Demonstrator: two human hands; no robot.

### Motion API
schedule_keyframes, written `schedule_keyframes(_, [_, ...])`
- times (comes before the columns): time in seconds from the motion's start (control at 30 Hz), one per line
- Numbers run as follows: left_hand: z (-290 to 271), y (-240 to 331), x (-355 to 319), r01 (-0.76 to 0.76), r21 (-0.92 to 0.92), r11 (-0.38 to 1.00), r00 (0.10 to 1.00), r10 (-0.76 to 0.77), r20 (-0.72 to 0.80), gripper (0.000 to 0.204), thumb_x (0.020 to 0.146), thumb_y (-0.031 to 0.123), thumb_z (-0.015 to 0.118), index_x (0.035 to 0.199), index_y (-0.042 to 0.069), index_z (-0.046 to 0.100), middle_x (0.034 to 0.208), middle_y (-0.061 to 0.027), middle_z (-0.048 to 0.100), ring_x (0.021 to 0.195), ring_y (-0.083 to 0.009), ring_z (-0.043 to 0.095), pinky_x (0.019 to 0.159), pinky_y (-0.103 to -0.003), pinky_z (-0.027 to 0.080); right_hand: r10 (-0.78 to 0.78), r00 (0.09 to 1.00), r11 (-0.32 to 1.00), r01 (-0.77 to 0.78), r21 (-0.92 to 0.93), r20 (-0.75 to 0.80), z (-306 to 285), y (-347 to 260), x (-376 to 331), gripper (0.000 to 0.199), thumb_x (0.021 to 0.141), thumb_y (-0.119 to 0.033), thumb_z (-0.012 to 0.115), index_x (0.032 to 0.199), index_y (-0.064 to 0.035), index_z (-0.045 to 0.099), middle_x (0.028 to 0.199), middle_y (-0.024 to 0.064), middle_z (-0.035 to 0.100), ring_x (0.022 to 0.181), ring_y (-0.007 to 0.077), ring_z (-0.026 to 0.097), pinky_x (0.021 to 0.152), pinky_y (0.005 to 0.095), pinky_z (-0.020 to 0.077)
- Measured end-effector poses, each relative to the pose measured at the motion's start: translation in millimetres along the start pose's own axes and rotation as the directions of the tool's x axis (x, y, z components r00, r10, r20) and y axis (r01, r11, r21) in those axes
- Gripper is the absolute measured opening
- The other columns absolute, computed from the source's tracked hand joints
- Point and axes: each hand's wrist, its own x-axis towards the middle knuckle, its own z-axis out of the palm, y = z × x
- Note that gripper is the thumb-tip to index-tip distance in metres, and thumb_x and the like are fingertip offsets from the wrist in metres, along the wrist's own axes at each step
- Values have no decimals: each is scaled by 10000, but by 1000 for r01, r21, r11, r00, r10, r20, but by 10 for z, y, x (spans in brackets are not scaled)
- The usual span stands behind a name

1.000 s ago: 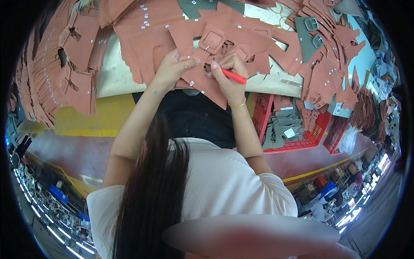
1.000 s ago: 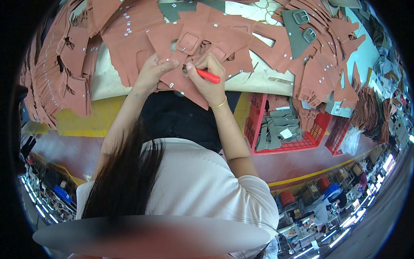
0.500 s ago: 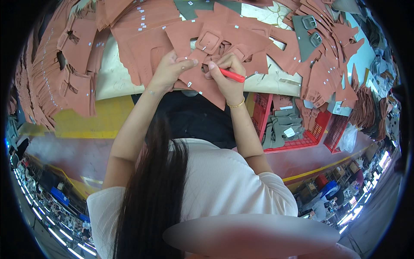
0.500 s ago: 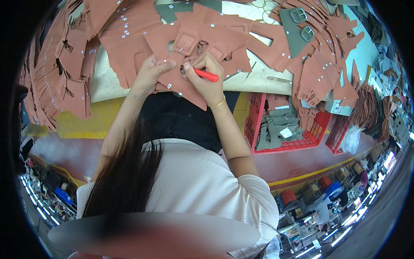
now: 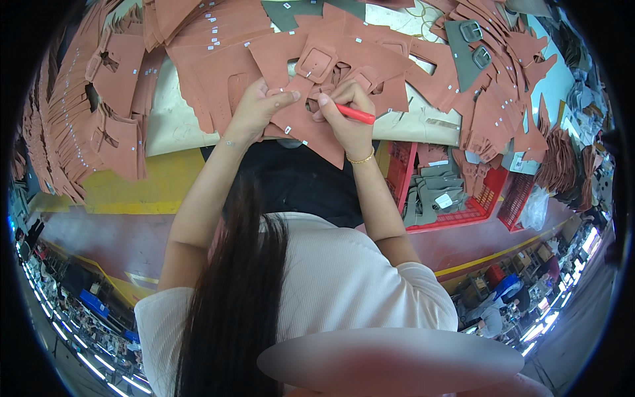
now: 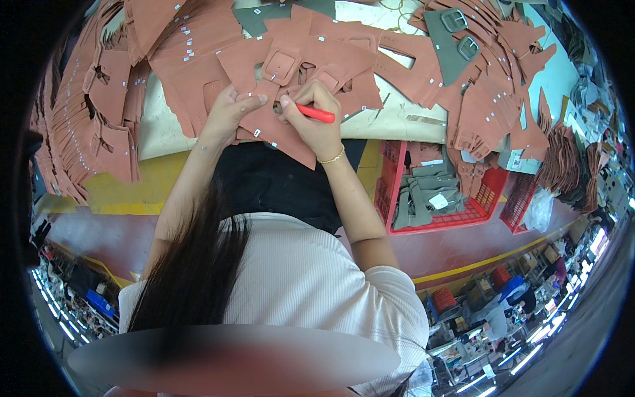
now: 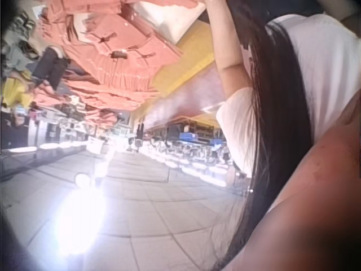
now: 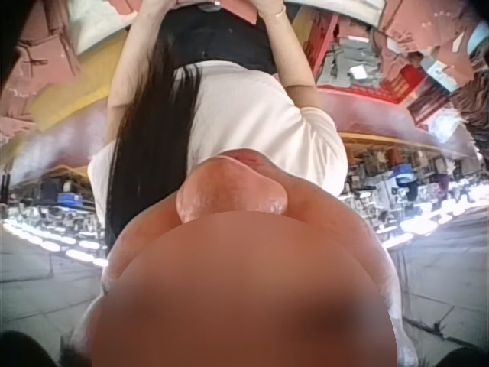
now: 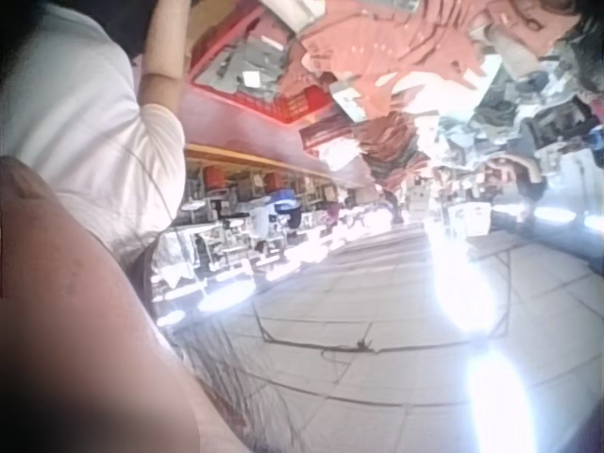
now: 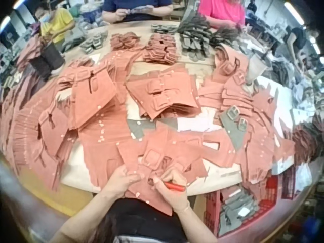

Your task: The person uses a red utility knife to trim the edges of reddish-brown leather pieces with buckles. They repeatedly cut along the edges, flip the pieces, and stack them. The person also sorts and stacks the finished pieces on the table and places some into a red basket.

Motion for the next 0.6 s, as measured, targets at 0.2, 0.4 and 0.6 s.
schedule_keyframes(0.2, [11, 8, -10, 1, 3, 1000, 999, -1, -34, 413, 840, 48, 658, 1211, -48, 504, 1128, -139, 621, 1004, -179, 624, 850, -313, 523, -60, 998, 998, 60, -36, -10, 41, -6, 5, 272, 774, -4, 714, 661, -39, 469, 633, 52, 561, 604, 131, 561, 575, 263, 440])
schedule_keyframes(0.4, [6, -7, -21, -10, 20, 1000, 998, 11, -54, 387, 839, 39, 659, 1187, -44, 511, 1116, -129, 627, 994, -169, 626, 844, -308, 523, -136, 991, 968, 136, -209, 14, 28, -29, 15, 261, 782, -1, 700, 668, -37, 467, 623, 50, 539, 606, 134, 561, 579, 268, 445])
schedule_keyframes(0.6, [-14, 4, -9, 14, 6, 1000, 1000, -14, -11, 426, 843, 42, 653, 1233, -33, 500, 1148, -102, 614, 1008, -150, 617, 878, -306, 506, -77, 997, 997, 77, -18, -21, 40, -2, 4, 255, 820, 11, 673, 684, -44, 465, 637, 51, 573, 556, 104, 545, 551, 235, 427])
